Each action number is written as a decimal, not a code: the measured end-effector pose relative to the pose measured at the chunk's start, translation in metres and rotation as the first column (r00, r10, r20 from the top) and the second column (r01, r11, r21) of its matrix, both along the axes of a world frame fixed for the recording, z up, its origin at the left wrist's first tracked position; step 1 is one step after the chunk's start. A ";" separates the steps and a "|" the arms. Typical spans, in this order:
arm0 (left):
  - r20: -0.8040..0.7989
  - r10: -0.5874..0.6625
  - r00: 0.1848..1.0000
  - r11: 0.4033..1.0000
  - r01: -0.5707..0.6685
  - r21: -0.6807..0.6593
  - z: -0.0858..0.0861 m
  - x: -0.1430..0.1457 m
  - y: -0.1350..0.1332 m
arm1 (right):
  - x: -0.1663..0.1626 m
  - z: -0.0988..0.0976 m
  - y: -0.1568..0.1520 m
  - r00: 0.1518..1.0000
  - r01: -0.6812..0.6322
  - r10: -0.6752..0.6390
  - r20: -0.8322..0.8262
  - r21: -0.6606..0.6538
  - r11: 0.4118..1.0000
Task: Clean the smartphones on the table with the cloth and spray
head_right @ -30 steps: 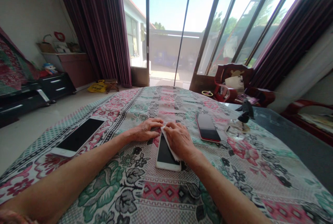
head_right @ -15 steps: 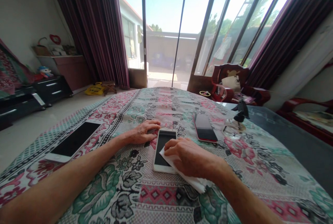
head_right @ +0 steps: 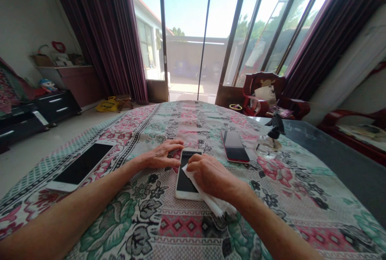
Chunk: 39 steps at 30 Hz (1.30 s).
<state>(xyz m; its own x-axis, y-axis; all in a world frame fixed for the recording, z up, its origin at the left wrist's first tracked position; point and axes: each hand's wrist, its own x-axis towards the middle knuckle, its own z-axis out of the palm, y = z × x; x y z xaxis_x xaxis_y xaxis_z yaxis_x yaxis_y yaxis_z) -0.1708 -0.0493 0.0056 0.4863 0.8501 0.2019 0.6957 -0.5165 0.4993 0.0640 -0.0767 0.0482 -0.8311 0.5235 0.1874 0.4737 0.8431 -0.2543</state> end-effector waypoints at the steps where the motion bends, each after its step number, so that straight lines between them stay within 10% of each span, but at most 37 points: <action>1: 0.001 0.003 1.000 1.000 -0.003 -0.003 0.000 0.000 0.000 | -0.001 -0.004 0.005 0.999 0.028 -0.027 -0.017 0.033 0.999; 7: 0.028 -0.017 0.999 1.000 0.017 0.001 -0.006 -0.004 0.004 | -0.003 -0.022 0.024 0.977 0.214 -0.208 -0.053 0.208 0.954; 17: 0.017 -0.055 0.998 0.998 0.055 -0.015 -0.008 -0.008 0.006 | -0.015 -0.016 0.003 0.999 0.042 -0.040 -0.021 0.142 0.989; 26: 0.016 -0.056 0.998 0.998 0.057 -0.020 -0.007 -0.006 0.005 | -0.024 -0.026 0.025 0.973 0.229 -0.230 -0.025 0.239 0.944; 39: 0.000 -0.071 0.997 0.997 0.071 -0.007 -0.012 -0.008 0.009 | -0.028 -0.019 0.011 0.999 -0.029 0.032 -0.017 0.165 0.986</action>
